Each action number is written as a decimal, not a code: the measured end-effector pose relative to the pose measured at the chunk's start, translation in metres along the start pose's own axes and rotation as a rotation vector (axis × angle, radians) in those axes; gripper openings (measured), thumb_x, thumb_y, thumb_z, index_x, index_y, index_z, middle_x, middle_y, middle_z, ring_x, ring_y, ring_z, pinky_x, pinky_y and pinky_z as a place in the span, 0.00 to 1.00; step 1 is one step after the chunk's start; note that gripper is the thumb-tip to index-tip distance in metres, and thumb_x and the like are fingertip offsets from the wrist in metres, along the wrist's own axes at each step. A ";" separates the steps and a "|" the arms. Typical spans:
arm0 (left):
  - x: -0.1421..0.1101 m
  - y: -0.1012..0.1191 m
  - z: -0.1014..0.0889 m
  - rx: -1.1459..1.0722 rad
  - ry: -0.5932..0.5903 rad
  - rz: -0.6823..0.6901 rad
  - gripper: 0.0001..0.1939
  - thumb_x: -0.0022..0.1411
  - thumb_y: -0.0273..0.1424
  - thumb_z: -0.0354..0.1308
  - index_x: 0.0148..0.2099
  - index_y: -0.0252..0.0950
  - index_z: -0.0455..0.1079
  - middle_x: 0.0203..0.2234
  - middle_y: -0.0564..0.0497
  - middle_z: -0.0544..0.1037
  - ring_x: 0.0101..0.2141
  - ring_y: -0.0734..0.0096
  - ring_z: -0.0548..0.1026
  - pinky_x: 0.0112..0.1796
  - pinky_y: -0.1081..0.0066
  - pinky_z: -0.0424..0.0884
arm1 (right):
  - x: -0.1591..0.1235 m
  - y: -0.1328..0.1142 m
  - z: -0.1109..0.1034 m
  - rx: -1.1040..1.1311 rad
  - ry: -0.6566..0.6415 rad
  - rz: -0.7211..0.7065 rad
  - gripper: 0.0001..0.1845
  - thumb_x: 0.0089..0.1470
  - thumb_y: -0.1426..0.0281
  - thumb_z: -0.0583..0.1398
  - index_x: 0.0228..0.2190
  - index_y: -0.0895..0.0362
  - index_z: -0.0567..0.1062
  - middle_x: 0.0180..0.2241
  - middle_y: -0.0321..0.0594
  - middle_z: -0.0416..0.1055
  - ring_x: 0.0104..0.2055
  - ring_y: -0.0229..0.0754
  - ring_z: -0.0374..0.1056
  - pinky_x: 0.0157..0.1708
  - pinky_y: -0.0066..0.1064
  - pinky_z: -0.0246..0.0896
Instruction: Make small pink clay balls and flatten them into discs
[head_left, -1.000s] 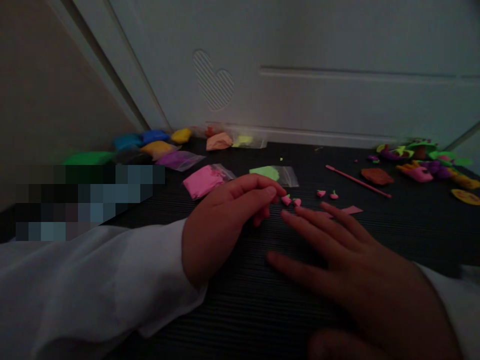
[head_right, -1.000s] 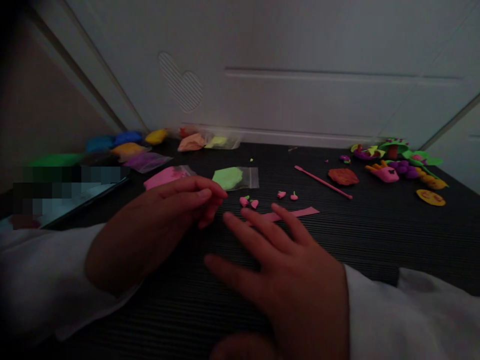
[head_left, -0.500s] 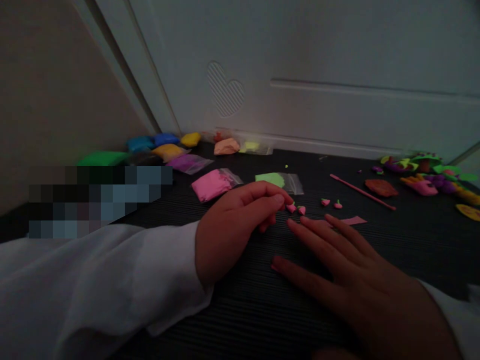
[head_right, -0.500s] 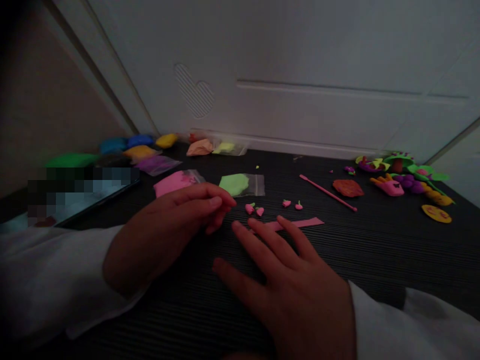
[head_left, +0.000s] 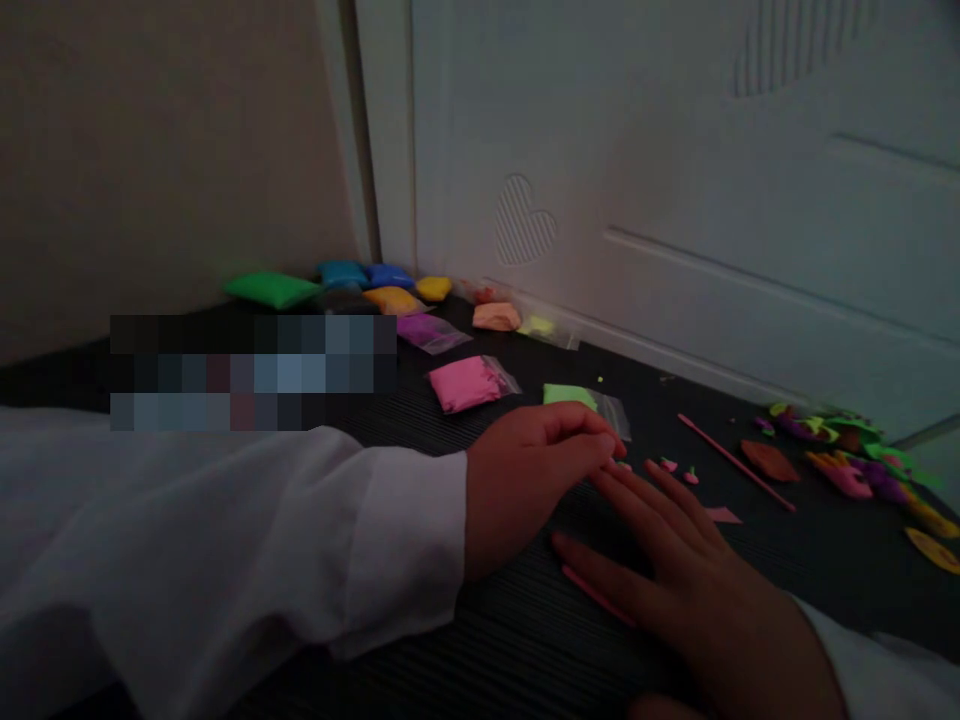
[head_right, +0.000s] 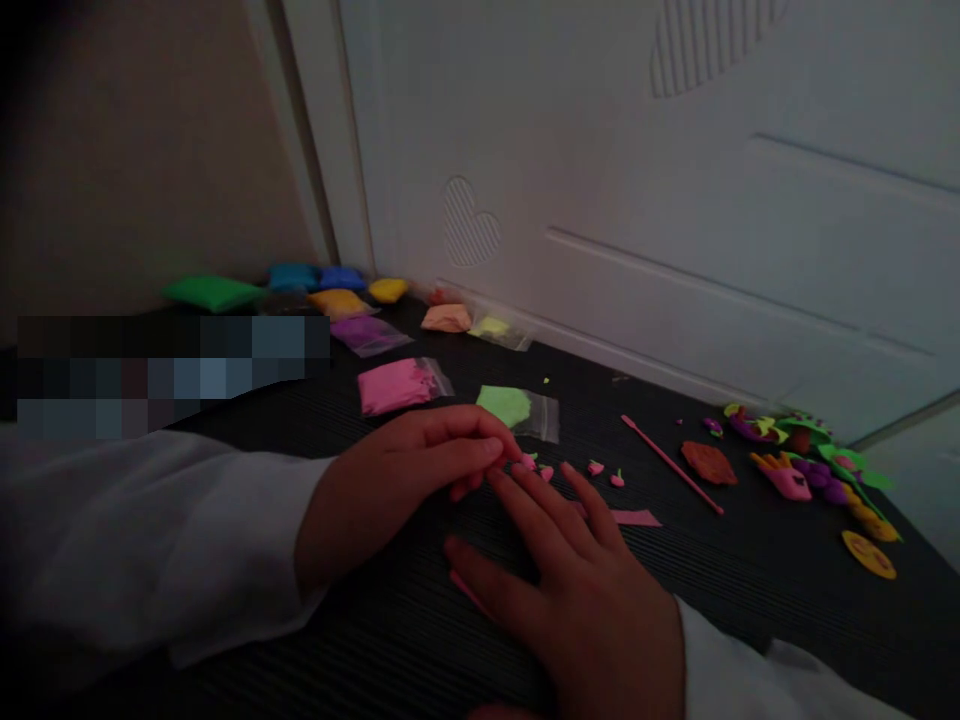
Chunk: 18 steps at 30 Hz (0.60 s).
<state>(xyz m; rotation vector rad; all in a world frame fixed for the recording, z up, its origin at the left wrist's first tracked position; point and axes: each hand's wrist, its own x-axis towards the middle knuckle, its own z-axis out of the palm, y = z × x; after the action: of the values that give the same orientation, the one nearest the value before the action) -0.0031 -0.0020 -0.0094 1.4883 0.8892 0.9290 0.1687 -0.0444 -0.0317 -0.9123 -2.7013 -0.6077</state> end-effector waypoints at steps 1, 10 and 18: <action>0.000 0.000 0.000 0.001 0.001 -0.003 0.08 0.55 0.29 0.48 0.31 0.35 0.68 0.17 0.58 0.64 0.22 0.79 0.62 0.24 0.78 0.58 | 0.000 -0.001 0.000 -0.031 -0.033 -0.025 0.21 0.53 0.60 0.49 0.50 0.41 0.57 0.52 0.45 0.57 0.52 0.50 0.54 0.42 0.49 0.56; -0.001 0.001 0.000 0.021 0.110 0.005 0.07 0.55 0.29 0.49 0.30 0.37 0.68 0.20 0.59 0.68 0.23 0.79 0.63 0.25 0.78 0.57 | -0.007 0.001 -0.006 -0.089 -0.072 -0.133 0.26 0.52 0.60 0.51 0.52 0.42 0.52 0.52 0.47 0.56 0.52 0.51 0.53 0.40 0.47 0.59; 0.000 0.002 0.000 -0.011 0.081 -0.012 0.07 0.55 0.28 0.49 0.31 0.35 0.68 0.20 0.59 0.67 0.22 0.81 0.63 0.25 0.80 0.57 | -0.004 0.001 -0.003 -0.105 0.006 -0.180 0.23 0.51 0.54 0.48 0.50 0.43 0.58 0.47 0.45 0.63 0.50 0.50 0.58 0.38 0.45 0.61</action>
<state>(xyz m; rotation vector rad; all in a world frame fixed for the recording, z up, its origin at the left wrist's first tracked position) -0.0026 -0.0024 -0.0077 1.4432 0.9488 0.9896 0.1730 -0.0472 -0.0301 -0.6937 -2.7886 -0.7933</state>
